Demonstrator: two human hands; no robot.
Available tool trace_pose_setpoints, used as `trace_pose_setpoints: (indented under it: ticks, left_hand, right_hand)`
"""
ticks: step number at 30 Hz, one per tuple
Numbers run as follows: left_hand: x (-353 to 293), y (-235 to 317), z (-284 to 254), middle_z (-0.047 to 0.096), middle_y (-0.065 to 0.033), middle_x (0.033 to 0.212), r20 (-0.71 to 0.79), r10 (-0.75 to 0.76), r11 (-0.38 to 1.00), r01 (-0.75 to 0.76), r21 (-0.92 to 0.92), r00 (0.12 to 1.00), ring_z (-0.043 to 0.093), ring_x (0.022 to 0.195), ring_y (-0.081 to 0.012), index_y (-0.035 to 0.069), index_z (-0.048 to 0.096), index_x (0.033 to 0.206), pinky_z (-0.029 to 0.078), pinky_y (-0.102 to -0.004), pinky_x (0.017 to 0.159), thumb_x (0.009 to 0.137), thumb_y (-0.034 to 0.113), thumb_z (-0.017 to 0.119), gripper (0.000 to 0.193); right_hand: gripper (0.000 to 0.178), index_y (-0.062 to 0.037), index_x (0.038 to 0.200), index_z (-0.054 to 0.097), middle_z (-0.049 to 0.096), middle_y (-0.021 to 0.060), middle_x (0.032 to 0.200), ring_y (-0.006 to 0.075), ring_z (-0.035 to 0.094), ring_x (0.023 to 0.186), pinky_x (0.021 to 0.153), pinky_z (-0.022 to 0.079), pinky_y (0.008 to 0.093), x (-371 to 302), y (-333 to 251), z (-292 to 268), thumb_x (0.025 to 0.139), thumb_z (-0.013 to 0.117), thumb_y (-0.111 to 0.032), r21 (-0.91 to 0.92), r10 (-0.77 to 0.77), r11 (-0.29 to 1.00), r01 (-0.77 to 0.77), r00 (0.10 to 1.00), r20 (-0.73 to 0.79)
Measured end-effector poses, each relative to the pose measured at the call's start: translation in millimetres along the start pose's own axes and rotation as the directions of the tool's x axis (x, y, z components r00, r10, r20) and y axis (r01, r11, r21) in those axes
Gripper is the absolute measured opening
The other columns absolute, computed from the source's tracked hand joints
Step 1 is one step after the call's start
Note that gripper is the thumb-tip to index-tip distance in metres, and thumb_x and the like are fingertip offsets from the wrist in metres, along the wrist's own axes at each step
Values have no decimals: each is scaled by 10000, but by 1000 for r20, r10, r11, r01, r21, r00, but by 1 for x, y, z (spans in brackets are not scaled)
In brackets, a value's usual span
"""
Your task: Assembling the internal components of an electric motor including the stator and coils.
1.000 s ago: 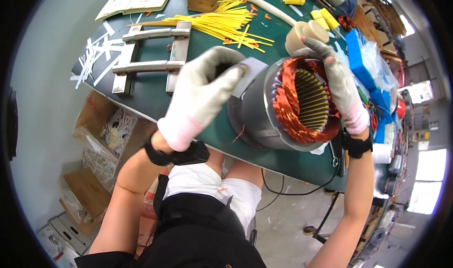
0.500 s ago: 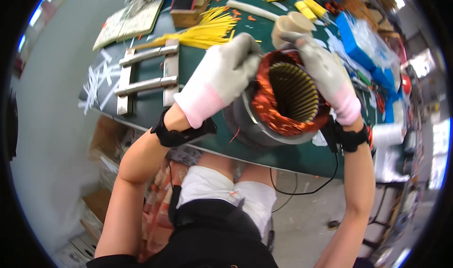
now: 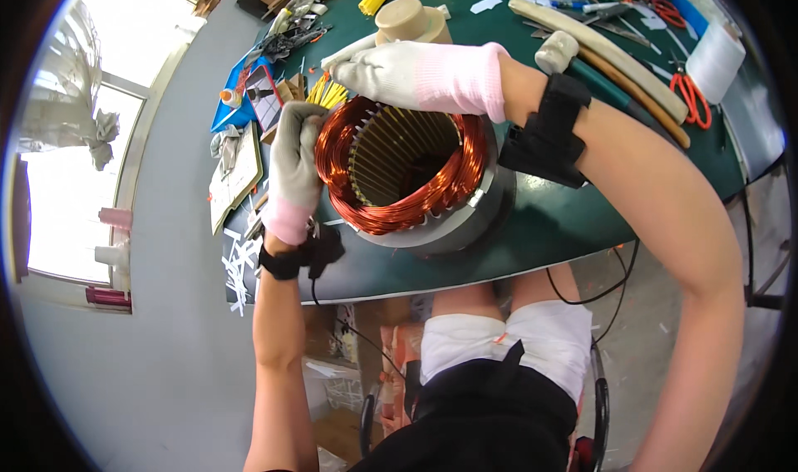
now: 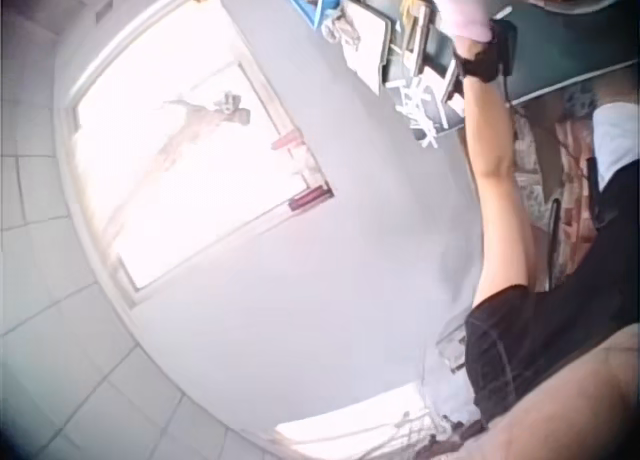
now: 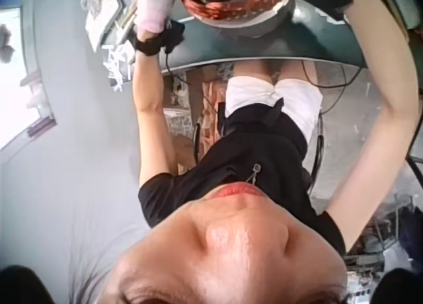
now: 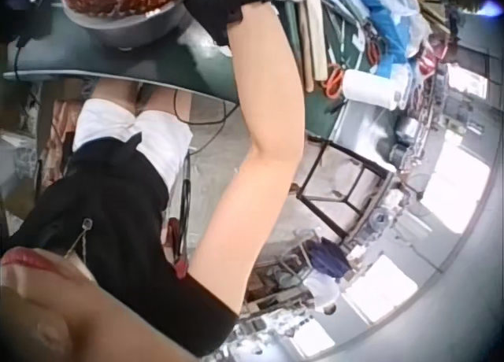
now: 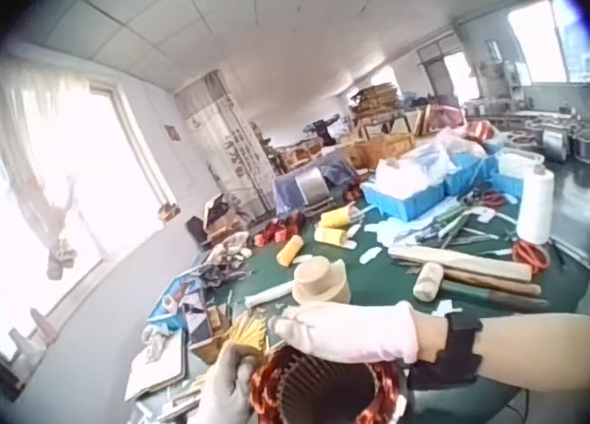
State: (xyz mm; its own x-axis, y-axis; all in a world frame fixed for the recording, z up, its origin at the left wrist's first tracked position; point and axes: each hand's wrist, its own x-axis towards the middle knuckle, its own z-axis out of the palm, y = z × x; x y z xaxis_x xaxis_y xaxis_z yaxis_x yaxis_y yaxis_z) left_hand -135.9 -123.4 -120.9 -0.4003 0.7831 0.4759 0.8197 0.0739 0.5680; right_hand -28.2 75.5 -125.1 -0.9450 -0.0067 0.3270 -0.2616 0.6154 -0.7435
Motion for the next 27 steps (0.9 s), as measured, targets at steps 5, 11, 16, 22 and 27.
trace_pose_setpoints:
  ticks: [5, 11, 16, 22, 27]
  left_hand:
    - [6, 11, -29, 598, -32, 853, 316, -239, 950, 288, -118, 918, 569, 761, -147, 7, 549, 1097, 476, -310, 686, 1069, 196, 441, 219]
    - [10, 5, -18, 588, -49, 820, 220, -50, 999, 52, -4, 974, 532, 706, -105, 8, 552, 1074, 461, -274, 659, 1052, 129, 439, 167]
    - [31, 10, -36, 550, -58, 765, 439, -225, 974, 218, 67, 870, 511, 661, -94, 2, 575, 1069, 452, -281, 604, 1053, 174, 446, 215]
    - [14, 10, -26, 627, -158, 828, 285, -58, 997, 41, 65, 957, 580, 720, -191, -21, 582, 1072, 500, -344, 725, 1016, 114, 454, 195]
    - [11, 1, -18, 624, -147, 872, 234, -12, 1000, 5, 30, 972, 582, 781, -180, -17, 567, 1098, 497, -316, 765, 1012, 76, 470, 160]
  right_hand:
    - [753, 13, 1254, 619, 648, 157, 1196, 253, 591, 1165, 1059, 435, 335, 3, 7, 1, 1043, 331, -649, 32, -17, 999, 19, 998, -58]
    - [518, -18, 1074, 645, 648, 47, 941, 159, 537, 851, 831, 474, 282, 8, 4, 7, 1095, 391, -470, 173, 65, 984, -50, 994, -83]
    - [829, -4, 1204, 641, 651, 134, 1094, 254, 607, 1050, 1010, 459, 335, 2, 1, -2, 1032, 223, -699, -14, 101, 995, -101, 995, -13]
    - [652, -11, 1138, 629, 619, 84, 976, 197, 585, 933, 900, 473, 319, 0, 1, 0, 1067, 346, -595, -13, 126, 992, -127, 991, -48]
    - [376, -55, 963, 658, 628, 29, 824, 144, 547, 737, 738, 476, 289, 2, -3, 2, 1076, 497, -375, 139, 75, 988, -66, 995, -61]
